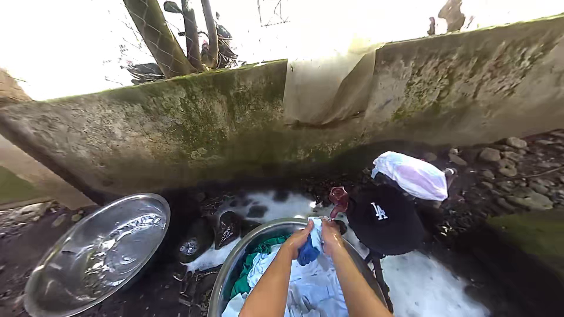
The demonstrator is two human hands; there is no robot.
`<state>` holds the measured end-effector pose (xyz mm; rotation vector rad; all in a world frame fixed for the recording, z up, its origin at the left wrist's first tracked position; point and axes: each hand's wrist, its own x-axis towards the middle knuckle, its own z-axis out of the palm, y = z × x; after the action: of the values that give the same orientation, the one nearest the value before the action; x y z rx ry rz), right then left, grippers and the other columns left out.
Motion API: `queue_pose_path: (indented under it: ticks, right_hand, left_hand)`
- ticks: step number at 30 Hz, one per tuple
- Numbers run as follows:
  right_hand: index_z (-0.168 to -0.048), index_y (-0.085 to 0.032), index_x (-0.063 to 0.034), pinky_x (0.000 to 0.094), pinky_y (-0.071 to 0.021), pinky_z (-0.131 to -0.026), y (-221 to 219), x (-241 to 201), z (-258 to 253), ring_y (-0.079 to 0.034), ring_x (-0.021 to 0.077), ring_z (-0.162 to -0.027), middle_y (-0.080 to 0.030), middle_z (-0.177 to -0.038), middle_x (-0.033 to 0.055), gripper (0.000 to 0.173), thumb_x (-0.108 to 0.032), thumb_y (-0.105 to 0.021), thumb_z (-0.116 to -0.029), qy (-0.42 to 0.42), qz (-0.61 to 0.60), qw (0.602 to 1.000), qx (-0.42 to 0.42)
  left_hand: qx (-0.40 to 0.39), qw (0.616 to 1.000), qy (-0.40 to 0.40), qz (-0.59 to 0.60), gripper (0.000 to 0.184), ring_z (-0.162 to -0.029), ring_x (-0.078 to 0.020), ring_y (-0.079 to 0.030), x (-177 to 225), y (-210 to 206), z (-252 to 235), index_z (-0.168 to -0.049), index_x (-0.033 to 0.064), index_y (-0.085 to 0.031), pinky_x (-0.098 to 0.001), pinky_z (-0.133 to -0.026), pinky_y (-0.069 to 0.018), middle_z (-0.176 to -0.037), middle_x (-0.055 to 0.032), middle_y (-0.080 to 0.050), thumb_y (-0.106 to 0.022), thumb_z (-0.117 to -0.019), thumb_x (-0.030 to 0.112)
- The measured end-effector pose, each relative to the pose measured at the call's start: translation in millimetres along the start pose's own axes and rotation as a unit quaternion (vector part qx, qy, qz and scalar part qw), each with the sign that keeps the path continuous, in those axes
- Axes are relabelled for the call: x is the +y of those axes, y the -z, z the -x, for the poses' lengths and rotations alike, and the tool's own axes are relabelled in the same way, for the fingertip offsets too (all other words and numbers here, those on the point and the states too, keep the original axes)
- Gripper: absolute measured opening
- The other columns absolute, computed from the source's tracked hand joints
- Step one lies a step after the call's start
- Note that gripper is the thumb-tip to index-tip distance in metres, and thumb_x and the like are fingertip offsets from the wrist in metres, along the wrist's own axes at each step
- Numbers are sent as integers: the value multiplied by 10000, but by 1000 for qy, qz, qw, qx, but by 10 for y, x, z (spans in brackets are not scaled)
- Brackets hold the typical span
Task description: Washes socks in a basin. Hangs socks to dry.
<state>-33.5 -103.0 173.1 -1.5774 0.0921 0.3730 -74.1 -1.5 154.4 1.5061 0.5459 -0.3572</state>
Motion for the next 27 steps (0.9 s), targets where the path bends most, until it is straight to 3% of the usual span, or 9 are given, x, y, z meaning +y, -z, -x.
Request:
queue_pose_path:
  ticks: [6,8,12,14,16,18,20,23,27]
  right_hand:
    - [-1419,-444,112,499,-401,-1107,243,227,-95,-512,382,-1310,-508,-1409,335,555,-289,-582,-1060,41,23,999,-11]
    - [-1458,-404,93,491,-424,-1095,369,186,-136,-506,378,-1318,-475,-1452,323,569,-254,-599,-1050,30,34,998,-36]
    - [-1511,-404,-9,469,-504,-944,478,519,-201,-586,349,-1163,-526,-1404,273,499,-332,-383,-1131,-97,-25,994,-53]
    - [-1581,-308,-78,504,-483,-991,511,642,-215,-534,359,-1289,-453,-1511,242,660,-528,-185,-1115,-173,-136,970,-104]
    - [-1521,-370,-127,480,-534,-925,421,647,-231,-591,299,-1188,-549,-1381,177,741,-653,-123,-1061,-165,-264,943,-119]
    - [-1472,-448,-132,446,-532,-935,287,612,-275,-614,232,-1143,-614,-1298,120,614,-579,-285,-1083,-120,-290,948,-57]
    - [-1497,-427,-50,454,-518,-1004,174,596,-293,-604,264,-1202,-594,-1352,182,535,-388,-479,-1085,-47,-224,973,37]
    - [-1397,-484,76,513,-469,-1058,157,670,-305,-591,362,-1223,-596,-1307,291,484,-183,-606,-1006,108,-48,989,94]
    - [-1327,-585,61,530,-465,-1054,300,724,-306,-625,353,-1190,-653,-1241,275,380,-194,-561,-1047,170,58,984,8]
  left_hand:
    - [114,989,-94,30,400,-870,-222,-578,-31,-283,-273,-1314,-32,-553,-409,-805,-503,-1048,-170,-615,-501,-1090,296]
    - [167,977,-131,-30,354,-918,-265,-599,125,-373,-309,-1260,-81,-574,-446,-850,-507,-1068,-217,-632,-602,-1028,185]
    - [200,960,-147,-128,330,-979,-378,-658,114,-528,-353,-1202,-56,-642,-571,-894,-517,-1063,-266,-677,-696,-962,165]
    - [184,955,-220,-72,284,-888,-309,-643,87,-628,-394,-1164,-66,-625,-505,-823,-532,-986,-224,-661,-692,-927,75]
    - [175,945,-276,-1,287,-866,-225,-631,5,-637,-477,-1184,-68,-596,-428,-807,-546,-987,-184,-648,-667,-925,34]
    - [222,927,-301,24,316,-994,-223,-639,-172,-590,-562,-1258,-48,-609,-420,-891,-531,-1108,-188,-667,-592,-965,70]
    - [242,927,-284,28,381,-1187,-291,-614,-336,-552,-575,-1332,-31,-623,-470,-1022,-482,-1281,-227,-650,-448,-1057,165]
    - [116,965,-123,202,687,-1157,-212,-603,-292,-604,-419,-1414,125,-512,-448,-951,-516,-1294,-105,-625,-183,-1071,622]
    - [119,955,-108,249,332,-831,-158,-650,-217,-503,-564,-1229,55,-581,-361,-744,-564,-959,-80,-667,-500,-1078,339]
